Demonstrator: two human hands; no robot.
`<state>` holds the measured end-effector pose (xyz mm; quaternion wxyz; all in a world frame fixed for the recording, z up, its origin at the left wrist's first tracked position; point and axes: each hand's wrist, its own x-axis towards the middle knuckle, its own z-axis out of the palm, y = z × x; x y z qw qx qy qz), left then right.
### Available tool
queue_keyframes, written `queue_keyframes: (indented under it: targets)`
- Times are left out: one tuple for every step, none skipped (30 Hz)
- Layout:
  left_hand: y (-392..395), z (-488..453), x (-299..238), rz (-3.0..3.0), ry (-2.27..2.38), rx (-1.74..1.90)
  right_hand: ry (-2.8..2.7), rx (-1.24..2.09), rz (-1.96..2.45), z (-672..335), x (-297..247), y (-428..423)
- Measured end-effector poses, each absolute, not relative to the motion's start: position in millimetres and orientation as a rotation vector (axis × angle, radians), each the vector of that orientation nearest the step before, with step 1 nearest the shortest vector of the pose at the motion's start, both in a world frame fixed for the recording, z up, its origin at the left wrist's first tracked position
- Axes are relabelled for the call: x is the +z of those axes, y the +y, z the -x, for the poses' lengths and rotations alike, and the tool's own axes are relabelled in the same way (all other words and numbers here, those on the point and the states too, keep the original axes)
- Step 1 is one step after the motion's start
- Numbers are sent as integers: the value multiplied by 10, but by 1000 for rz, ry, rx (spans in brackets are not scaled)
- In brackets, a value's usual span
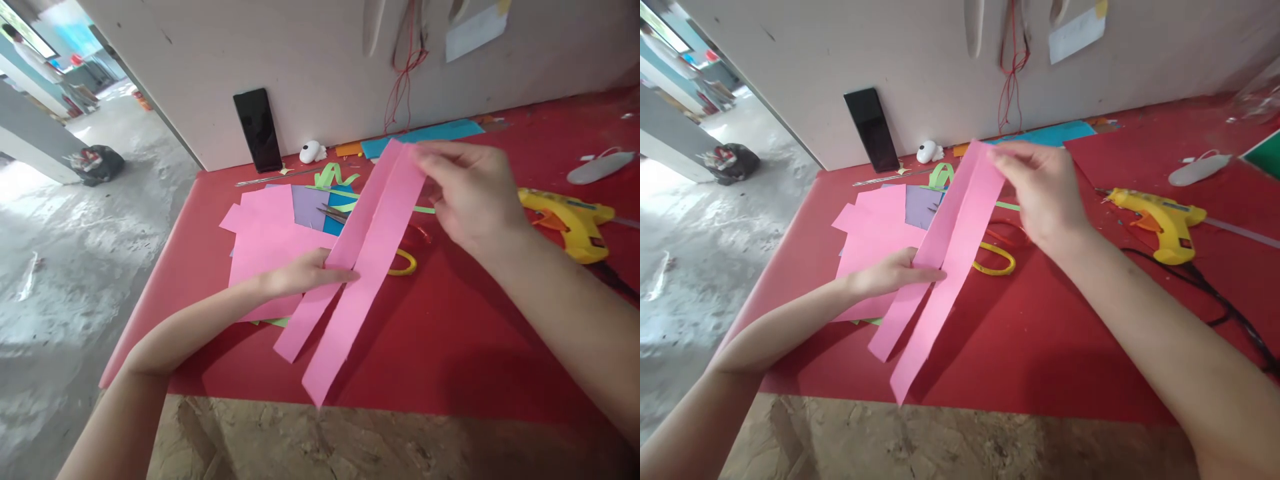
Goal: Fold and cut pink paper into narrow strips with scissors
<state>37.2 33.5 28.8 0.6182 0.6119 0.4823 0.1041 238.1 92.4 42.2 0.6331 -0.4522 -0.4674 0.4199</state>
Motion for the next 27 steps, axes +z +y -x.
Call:
queue_keyframes:
  targets:
    - [348, -370, 287, -1426, 1140, 214, -1012, 945, 1058, -2434, 432, 989]
    - [367, -364, 286, -1451, 1165, 196, -961, 931, 1078, -2483, 440, 1047]
    - [391, -351, 290, -1476, 1179, 185, -921, 921, 1096, -2526, 445, 1095]
    - [422, -329, 301, -1504, 1188, 177, -891, 913, 1110, -2560, 446, 1131]
    - [461, -296, 321, -1538, 1200, 175, -871, 909, 1122, -2582, 444, 1155]
    - [506, -249, 352, -1562, 1215, 175, -863, 910, 1131, -2593, 440, 1166]
    - [558, -189, 393, -1616, 1247, 172, -866, 917, 1140, -2592, 433, 1167]
    - [614, -116, 442, -1663, 1271, 156, -878, 930, 1151, -2581, 425, 1159]
    - [672, -34, 496, -1694, 1266, 135, -897, 950, 1166, -2563, 417, 1146]
    - [730, 54, 547, -1722, 1244, 96, -922, 976, 1187, -2540, 409, 1128]
    - [787, 143, 593, -1759, 1254, 71, -951, 1004, 1212, -2516, 400, 1109]
    - [840, 230, 628, -1793, 1300, 45, -983, 1030, 1240, -2493, 391, 1090]
    - [888, 312, 650, -1812, 1351, 40, -1017, 1051, 1268, -2474, 381, 1073]
    - [933, 387, 659, -1821, 1382, 25, -1054, 1067, 1295, -2460, 370, 1059]
    - [972, 453, 655, -1818, 1400, 29, -1092, 1079, 1321, -2451, 358, 1049]
    - [1008, 511, 642, -1817, 1417, 26, -1132, 1087, 1345, -2449, 346, 1041]
    - [1041, 562, 621, -1820, 1437, 17, -1172, 1091, 1370, -2451, 333, 1037]
    - [1071, 608, 598, -1828, 1461, 3, -1211, 1090, 1392, -2458, 322, 1034]
    - [1099, 650, 575, -1839, 1490, -20, -1248, 1086, 1412, -2466, 313, 1033]
    - [1126, 690, 553, -1852, 1519, -50, -1282, 1078, 1426, -2474, 306, 1033]
    - [1150, 728, 536, -1864, 1544, -88, -1315, 1073, 1434, -2482, 302, 1031]
    - [1173, 765, 523, -1874, 1562, -129, -1345, 1073, 1439, -2488, 301, 1030]
    - [1193, 800, 515, -1883, 1569, -172, -1373, 1081, 1440, -2491, 302, 1027]
    - [1210, 832, 511, -1891, 1570, -211, -1398, 1092, 1440, -2492, 306, 1023]
    - [1224, 862, 511, -1901, 1571, -242, -1419, 1106, 1440, -2490, 312, 1018]
    - [1235, 889, 514, -1913, 1577, -267, -1437, 1118, 1438, -2487, 319, 1013]
    - [1245, 914, 517, -1928, 1591, -280, -1449, 1127, 1436, -2483, 328, 1007]
